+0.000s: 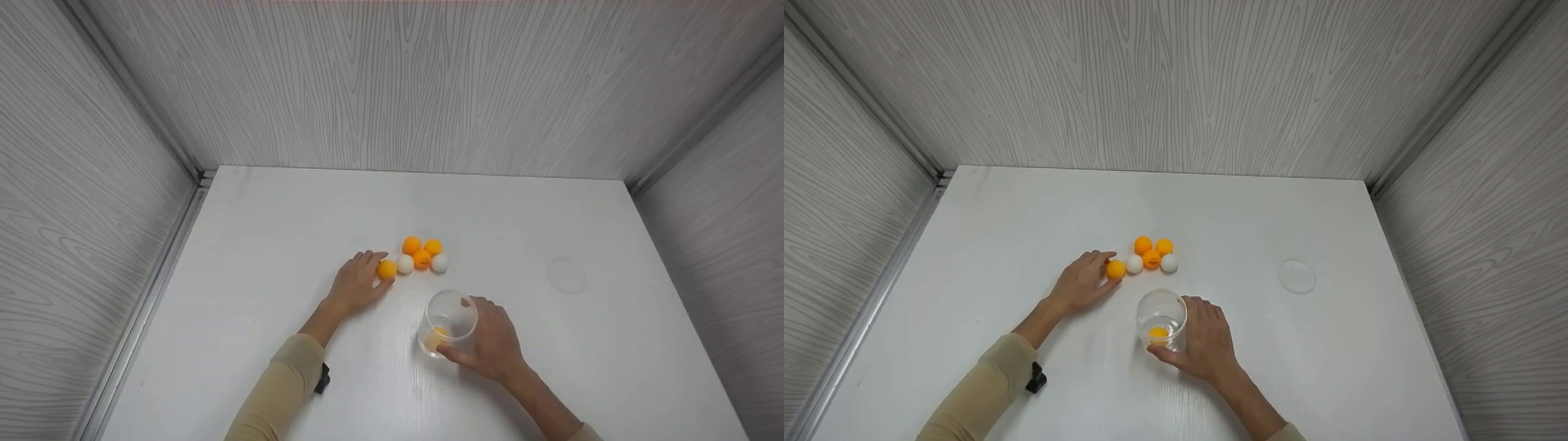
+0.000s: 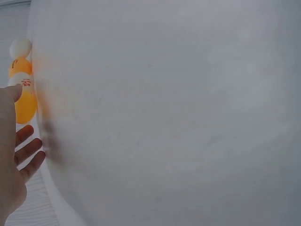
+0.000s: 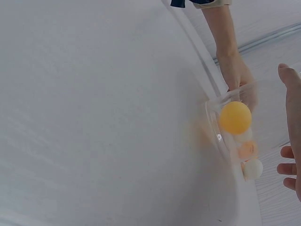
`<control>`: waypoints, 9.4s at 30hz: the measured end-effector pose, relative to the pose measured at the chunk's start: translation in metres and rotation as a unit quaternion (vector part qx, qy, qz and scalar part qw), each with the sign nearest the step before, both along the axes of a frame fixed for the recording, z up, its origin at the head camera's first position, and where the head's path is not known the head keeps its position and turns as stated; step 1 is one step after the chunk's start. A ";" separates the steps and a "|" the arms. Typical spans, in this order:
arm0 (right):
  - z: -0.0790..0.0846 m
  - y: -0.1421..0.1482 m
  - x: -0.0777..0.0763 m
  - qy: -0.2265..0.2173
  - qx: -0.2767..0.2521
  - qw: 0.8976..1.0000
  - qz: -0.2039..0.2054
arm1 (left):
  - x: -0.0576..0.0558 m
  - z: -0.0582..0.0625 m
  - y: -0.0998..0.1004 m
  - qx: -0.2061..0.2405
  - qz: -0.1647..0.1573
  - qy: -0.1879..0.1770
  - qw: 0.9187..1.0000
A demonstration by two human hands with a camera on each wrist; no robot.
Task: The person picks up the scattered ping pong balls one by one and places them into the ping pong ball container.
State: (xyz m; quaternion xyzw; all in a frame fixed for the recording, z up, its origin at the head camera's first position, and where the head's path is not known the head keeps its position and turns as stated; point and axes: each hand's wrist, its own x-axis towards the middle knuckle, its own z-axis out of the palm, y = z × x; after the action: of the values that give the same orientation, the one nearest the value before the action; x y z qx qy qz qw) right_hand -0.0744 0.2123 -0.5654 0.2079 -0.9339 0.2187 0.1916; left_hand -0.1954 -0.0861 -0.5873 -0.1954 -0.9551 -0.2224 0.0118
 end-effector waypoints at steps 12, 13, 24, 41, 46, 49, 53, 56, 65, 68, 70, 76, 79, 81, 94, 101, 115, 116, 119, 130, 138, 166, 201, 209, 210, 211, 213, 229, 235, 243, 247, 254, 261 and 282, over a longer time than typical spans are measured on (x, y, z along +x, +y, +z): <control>-0.001 0.001 -0.001 0.012 0.001 1.000 0.006 | 0.001 0.000 0.001 -0.009 0.003 0.008 1.000; -0.001 0.001 -0.001 0.014 0.002 1.000 0.007 | 0.001 0.000 0.001 -0.011 0.002 0.009 1.000; 0.000 0.001 -0.001 0.010 0.009 1.000 0.005 | 0.000 -0.002 0.000 -0.001 -0.006 0.027 1.000; -0.001 0.002 -0.001 0.029 0.014 0.999 0.009 | 0.000 0.001 0.001 0.007 -0.006 0.022 1.000; 0.000 0.001 0.000 0.017 0.013 1.000 0.004 | 0.002 0.005 0.002 0.009 -0.002 0.010 1.000; 0.001 0.001 -0.001 0.015 0.014 1.000 0.004 | 0.003 0.008 0.003 0.010 0.001 0.003 1.000; 0.001 0.001 0.000 0.014 0.015 1.000 0.004 | 0.005 0.011 0.002 0.008 0.001 0.002 1.000; 0.002 0.001 0.000 0.015 0.013 1.000 0.005 | 0.005 0.013 0.000 0.008 -0.003 0.010 1.000; 0.002 0.001 0.000 0.006 0.012 1.000 -0.001 | 0.008 0.011 -0.006 0.014 -0.020 0.068 0.997; 0.003 0.000 0.001 0.002 0.017 1.000 -0.006 | 0.008 0.010 -0.007 0.018 -0.026 0.086 0.996; 0.003 0.000 0.001 0.001 0.019 1.000 -0.008 | 0.008 0.010 -0.007 0.019 -0.026 0.087 0.996; 0.003 0.000 0.000 0.001 0.019 1.000 -0.009 | 0.009 0.011 -0.008 0.015 -0.027 0.091 0.995; 0.002 0.000 0.000 0.002 0.015 1.000 -0.006 | 0.010 0.011 -0.008 0.014 -0.029 0.093 0.995; 0.002 0.000 0.000 0.002 0.013 1.000 -0.005 | 0.010 0.012 -0.008 0.013 -0.030 0.095 0.995; 0.001 0.000 0.000 0.011 0.006 1.000 0.004 | 0.017 0.022 -0.012 0.001 -0.034 0.105 0.994; 0.000 0.000 0.000 0.010 -0.006 1.000 0.007 | 0.024 0.032 -0.011 0.013 -0.042 0.109 0.993; 0.001 -0.001 0.000 0.001 -0.004 1.000 0.003 | 0.041 0.050 -0.006 0.030 -0.052 0.103 0.993; 0.001 -0.001 0.000 0.003 -0.004 1.000 0.003 | 0.042 0.051 -0.006 0.031 -0.053 0.103 0.993; 0.000 0.000 0.000 0.006 -0.004 1.000 0.003 | 0.047 0.055 -0.005 0.032 -0.058 0.108 0.992; 0.003 -0.003 0.002 -0.011 0.000 1.000 -0.009 | 0.061 0.072 0.000 0.052 -0.086 0.139 0.985; 0.004 -0.005 0.002 -0.022 0.002 1.000 -0.021 | 0.072 0.083 0.008 0.060 -0.110 0.146 0.981; 0.002 -0.002 -0.001 0.021 -0.001 1.000 0.001 | 0.089 0.105 0.037 0.113 -0.171 0.185 0.961; 0.000 -0.002 -0.002 0.018 -0.017 1.000 0.006 | 0.089 0.094 0.064 0.113 -0.205 0.171 0.957; -0.001 -0.002 -0.002 0.026 -0.016 0.999 0.010 | 0.085 0.093 0.067 0.104 -0.208 0.159 0.959; -0.001 -0.002 -0.002 0.025 -0.015 1.000 0.010 | 0.085 0.094 0.067 0.102 -0.208 0.157 0.960; 0.000 -0.002 -0.002 0.025 -0.014 1.000 0.010 | 0.084 0.094 0.067 0.101 -0.209 0.156 0.960; -0.001 -0.002 -0.002 0.026 -0.012 1.000 0.011 | 0.084 0.094 0.067 0.100 -0.210 0.155 0.960; -0.001 -0.001 -0.003 0.042 -0.004 0.999 0.012 | 0.082 0.096 0.066 0.094 -0.214 0.160 0.959; 0.000 -0.002 -0.004 0.039 -0.001 0.999 0.012 | 0.083 0.098 0.064 0.098 -0.215 0.153 0.959; 0.002 -0.004 -0.002 0.020 -0.001 1.000 0.001 | 0.081 0.101 0.061 0.096 -0.221 0.162 0.957; 0.003 -0.005 -0.001 0.017 -0.004 1.000 -0.004 | 0.079 0.104 0.059 0.086 -0.215 0.169 0.958; 0.002 -0.004 -0.001 0.016 -0.006 1.000 -0.006 | 0.076 0.111 0.054 0.077 -0.209 0.175 0.959; 0.003 -0.004 0.000 0.004 -0.002 1.000 -0.008 | 0.074 0.115 0.048 0.071 -0.200 0.173 0.962; 0.004 -0.005 0.002 -0.012 0.004 1.000 -0.019 | 0.055 0.107 0.028 0.024 -0.181 0.179 0.967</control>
State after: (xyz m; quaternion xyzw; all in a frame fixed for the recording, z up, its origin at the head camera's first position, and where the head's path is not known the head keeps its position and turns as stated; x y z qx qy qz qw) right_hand -0.0724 0.2076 -0.5613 0.1884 -0.9408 0.2134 0.1839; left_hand -0.1407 -0.0585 -0.4806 -0.4012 -0.8807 -0.2050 0.1463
